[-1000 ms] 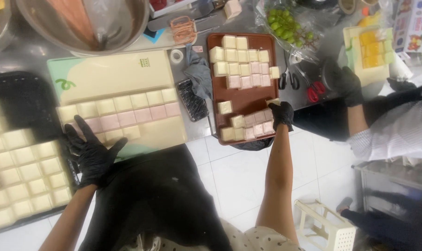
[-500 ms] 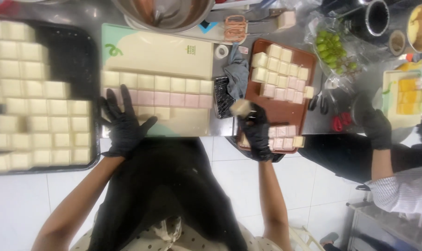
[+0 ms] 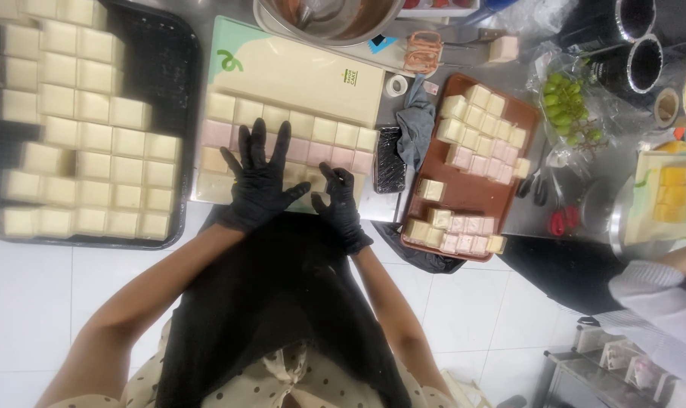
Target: Organizing and placing square food blocks into trays.
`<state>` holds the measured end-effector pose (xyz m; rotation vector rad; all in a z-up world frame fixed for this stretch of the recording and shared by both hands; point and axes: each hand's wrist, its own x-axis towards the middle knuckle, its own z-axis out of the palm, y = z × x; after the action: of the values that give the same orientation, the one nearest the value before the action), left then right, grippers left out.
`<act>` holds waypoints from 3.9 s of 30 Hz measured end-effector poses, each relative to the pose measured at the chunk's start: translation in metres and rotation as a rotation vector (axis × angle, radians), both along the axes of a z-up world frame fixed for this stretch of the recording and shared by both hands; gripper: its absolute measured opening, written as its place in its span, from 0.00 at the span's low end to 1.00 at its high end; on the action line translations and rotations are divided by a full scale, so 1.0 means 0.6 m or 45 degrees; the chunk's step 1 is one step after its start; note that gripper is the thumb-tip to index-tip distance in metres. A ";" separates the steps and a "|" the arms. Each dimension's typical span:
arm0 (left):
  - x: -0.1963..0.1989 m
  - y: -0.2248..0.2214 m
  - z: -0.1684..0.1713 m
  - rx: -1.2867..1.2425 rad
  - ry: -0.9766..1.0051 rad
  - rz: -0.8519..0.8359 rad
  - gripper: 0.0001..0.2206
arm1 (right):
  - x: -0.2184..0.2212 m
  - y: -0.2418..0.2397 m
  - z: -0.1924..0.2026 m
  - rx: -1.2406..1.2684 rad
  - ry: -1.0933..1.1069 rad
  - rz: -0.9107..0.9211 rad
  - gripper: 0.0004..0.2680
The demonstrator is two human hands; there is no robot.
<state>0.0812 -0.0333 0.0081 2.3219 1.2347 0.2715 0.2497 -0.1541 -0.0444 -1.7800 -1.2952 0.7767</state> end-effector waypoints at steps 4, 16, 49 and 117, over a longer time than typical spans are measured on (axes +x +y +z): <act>0.009 -0.001 -0.016 0.078 -0.023 -0.060 0.55 | -0.003 -0.001 -0.005 0.003 -0.105 -0.022 0.29; 0.044 -0.004 -0.004 0.075 0.087 -0.373 0.49 | 0.031 -0.060 -0.020 0.257 0.064 -0.212 0.17; 0.072 -0.025 0.023 -0.117 0.073 -0.246 0.46 | 0.267 -0.153 0.077 0.202 0.886 -0.520 0.27; 0.118 -0.031 0.014 -0.079 0.061 -0.342 0.56 | 0.132 -0.088 0.029 0.000 -0.156 -0.032 0.21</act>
<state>0.1523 -0.0521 0.0164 2.4175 0.9237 0.0840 0.3289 -0.2068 -0.0267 -1.8650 -1.3496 0.6621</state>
